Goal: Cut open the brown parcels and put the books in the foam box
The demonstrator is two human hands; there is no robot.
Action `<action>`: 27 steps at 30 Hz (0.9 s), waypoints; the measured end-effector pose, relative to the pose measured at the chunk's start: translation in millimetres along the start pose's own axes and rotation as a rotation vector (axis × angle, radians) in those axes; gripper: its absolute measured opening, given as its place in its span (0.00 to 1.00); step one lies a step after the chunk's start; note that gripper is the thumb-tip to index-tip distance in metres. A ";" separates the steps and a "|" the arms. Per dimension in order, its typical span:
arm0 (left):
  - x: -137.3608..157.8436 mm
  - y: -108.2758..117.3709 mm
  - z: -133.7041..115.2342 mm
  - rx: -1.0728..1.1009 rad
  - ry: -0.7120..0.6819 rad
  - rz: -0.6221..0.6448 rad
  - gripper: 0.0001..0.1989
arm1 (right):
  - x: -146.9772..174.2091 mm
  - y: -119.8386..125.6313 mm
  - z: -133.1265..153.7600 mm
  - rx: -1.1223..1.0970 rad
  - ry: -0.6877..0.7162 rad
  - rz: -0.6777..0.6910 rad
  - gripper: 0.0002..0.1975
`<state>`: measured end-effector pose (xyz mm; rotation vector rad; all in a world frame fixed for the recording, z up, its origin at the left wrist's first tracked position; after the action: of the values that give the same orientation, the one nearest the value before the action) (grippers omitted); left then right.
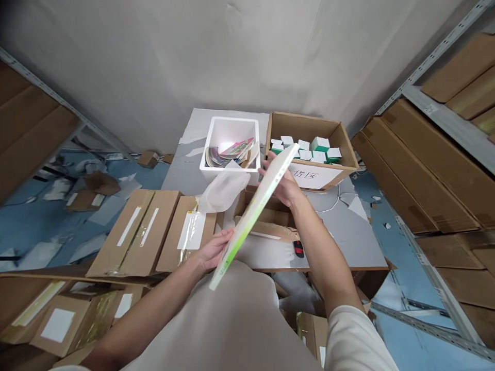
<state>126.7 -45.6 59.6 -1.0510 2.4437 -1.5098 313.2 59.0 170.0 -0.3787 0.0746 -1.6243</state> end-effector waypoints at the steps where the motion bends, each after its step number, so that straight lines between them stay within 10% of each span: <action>1: -0.1 -5.2 1.7 -0.012 0.019 0.015 0.17 | -1.6 -3.1 0.0 -0.032 0.014 0.020 0.25; 8: 22.2 -8.3 -38.9 -0.031 -0.166 0.033 0.48 | 1.4 9.5 17.8 -0.009 0.117 -0.072 0.20; 15: 33.1 42.0 -71.2 -0.538 -0.327 -0.248 0.28 | -1.3 22.5 20.6 0.094 0.065 -0.176 0.15; 27: 39.4 69.2 -73.5 -0.516 -0.277 -0.296 0.27 | -5.0 19.6 35.0 0.142 -0.008 -0.085 0.15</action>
<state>31.9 6.2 51.4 -1.6406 2.6102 -0.7074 342.2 68.2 196.6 -0.2819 -0.0641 -1.7002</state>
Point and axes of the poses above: each hand's wrist, its own x-axis away from the middle knuckle, its own y-axis out of the back of the hand, z = x × y, the point moved 9 cm from there along -x, towards the middle knuckle, and after that the axes turned 8 degrees about -y, right-handed, at the moved point
